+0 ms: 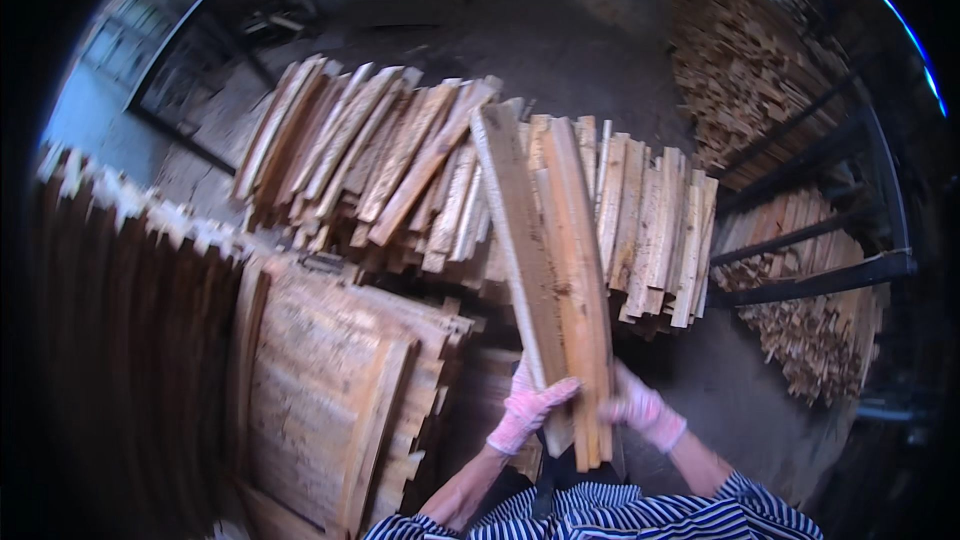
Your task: The person picks up wooden planks from a large pile and stacks them onto a metal rack. The person wears pink gloves and repeatedly lifts, aligns, and places the planks to build a neat stack.
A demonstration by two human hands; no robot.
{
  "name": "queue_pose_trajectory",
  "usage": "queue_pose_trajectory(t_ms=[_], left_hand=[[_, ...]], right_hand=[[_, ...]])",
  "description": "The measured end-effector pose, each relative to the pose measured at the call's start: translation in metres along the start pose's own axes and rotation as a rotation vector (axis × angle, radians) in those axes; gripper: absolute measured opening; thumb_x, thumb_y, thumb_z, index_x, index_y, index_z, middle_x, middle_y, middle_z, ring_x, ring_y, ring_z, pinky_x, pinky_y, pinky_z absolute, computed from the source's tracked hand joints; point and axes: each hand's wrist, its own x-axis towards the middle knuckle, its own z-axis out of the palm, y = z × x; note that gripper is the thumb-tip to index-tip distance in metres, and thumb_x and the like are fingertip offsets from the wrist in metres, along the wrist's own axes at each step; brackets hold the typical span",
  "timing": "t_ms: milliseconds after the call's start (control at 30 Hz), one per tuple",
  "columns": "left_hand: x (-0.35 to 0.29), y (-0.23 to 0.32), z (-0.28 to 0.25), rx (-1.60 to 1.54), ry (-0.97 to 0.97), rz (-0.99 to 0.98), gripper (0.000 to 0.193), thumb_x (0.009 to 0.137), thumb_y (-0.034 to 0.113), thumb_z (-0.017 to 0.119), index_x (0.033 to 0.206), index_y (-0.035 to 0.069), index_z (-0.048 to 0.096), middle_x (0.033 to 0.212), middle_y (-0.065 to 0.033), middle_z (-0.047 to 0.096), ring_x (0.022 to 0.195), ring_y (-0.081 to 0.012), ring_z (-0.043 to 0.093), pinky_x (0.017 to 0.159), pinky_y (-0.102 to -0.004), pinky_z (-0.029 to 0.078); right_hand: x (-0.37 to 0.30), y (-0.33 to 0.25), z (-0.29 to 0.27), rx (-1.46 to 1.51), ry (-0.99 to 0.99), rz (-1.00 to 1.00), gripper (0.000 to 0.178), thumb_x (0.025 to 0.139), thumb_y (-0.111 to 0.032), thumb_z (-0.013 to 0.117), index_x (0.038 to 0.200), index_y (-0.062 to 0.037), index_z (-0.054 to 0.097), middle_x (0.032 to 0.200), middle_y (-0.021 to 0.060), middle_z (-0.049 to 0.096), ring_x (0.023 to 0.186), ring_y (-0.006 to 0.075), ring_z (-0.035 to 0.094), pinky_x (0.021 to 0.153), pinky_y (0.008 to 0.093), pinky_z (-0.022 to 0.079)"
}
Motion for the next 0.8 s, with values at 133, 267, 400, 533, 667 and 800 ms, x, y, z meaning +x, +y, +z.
queue_pose_trajectory(t_ms=[133, 267, 400, 533, 667, 800], left_hand=[[-0.038, 0.033, -0.003, 0.134, 0.182, 0.264, 0.088, 0.075, 0.020, 0.089, 0.144, 0.004, 0.037, 0.124, -0.0117, 0.060, 0.109, -0.0202, 0.061, 0.094, -0.0345, 0.053], [-0.121, 0.103, -0.035, 0.328, 0.276, 0.517, 0.096, 0.069, 0.025, 0.093, 0.143, 0.004, 0.035, 0.126, -0.0114, 0.058, 0.114, -0.0208, 0.058, 0.098, -0.0369, 0.050], [-0.235, 0.232, -0.049, 0.536, 0.326, 0.755, 0.103, 0.063, 0.027, 0.097, 0.141, 0.003, 0.035, 0.131, -0.0117, 0.054, 0.121, -0.0225, 0.053, 0.104, -0.0403, 0.046], [-0.311, 0.300, -0.086, 0.807, 0.487, 1.075, 0.085, 0.076, 0.022, 0.089, 0.142, -0.002, 0.041, 0.119, -0.0108, 0.067, 0.104, -0.0188, 0.066, 0.089, -0.0333, 0.056], [-0.360, 0.304, -0.165, 0.780, 0.583, 0.735, 0.099, 0.060, 0.023, 0.097, 0.140, 0.003, 0.042, 0.123, -0.0082, 0.065, 0.110, -0.0187, 0.063, 0.096, -0.0326, 0.054], [-0.368, 0.282, -0.247, 0.869, 0.564, 0.587, 0.096, 0.062, 0.022, 0.097, 0.141, 0.005, 0.046, 0.128, -0.0090, 0.065, 0.114, -0.0194, 0.063, 0.097, -0.0335, 0.054]], right_hand=[[0.047, -0.012, 0.053, -0.431, 0.161, -0.208, 0.083, 0.076, -0.021, 0.088, 0.143, -0.0020, 0.044, 0.130, 0.0112, 0.061, 0.118, 0.0203, 0.059, 0.102, 0.0350, 0.049], [0.048, 0.001, 0.148, -0.560, -0.013, -0.318, 0.071, 0.080, -0.010, 0.083, 0.140, -0.0038, 0.047, 0.131, 0.0110, 0.061, 0.116, 0.0210, 0.062, 0.099, 0.0354, 0.051], [0.065, 0.036, 0.253, -0.616, -0.360, -0.561, 0.074, 0.070, -0.008, 0.087, 0.135, -0.0029, 0.052, 0.127, 0.0109, 0.063, 0.114, 0.0207, 0.064, 0.095, 0.0353, 0.054], [0.036, 0.017, 0.399, -0.652, -0.651, -0.476, 0.043, 0.075, -0.009, 0.084, 0.115, -0.0028, 0.070, 0.108, 0.0106, 0.073, 0.095, 0.0200, 0.070, 0.086, 0.0331, 0.057], [0.072, 0.060, 0.459, -0.879, -0.722, -0.468, 0.051, 0.074, -0.017, 0.087, 0.119, -0.0032, 0.067, 0.112, 0.0095, 0.071, 0.102, 0.0191, 0.067, 0.091, 0.0334, 0.054], [0.139, 0.144, 0.465, -1.110, -0.714, -0.488, 0.091, 0.067, -0.030, 0.093, 0.142, -0.0047, 0.048, 0.131, 0.0132, 0.061, 0.121, 0.0229, 0.056, 0.106, 0.0337, 0.045]])
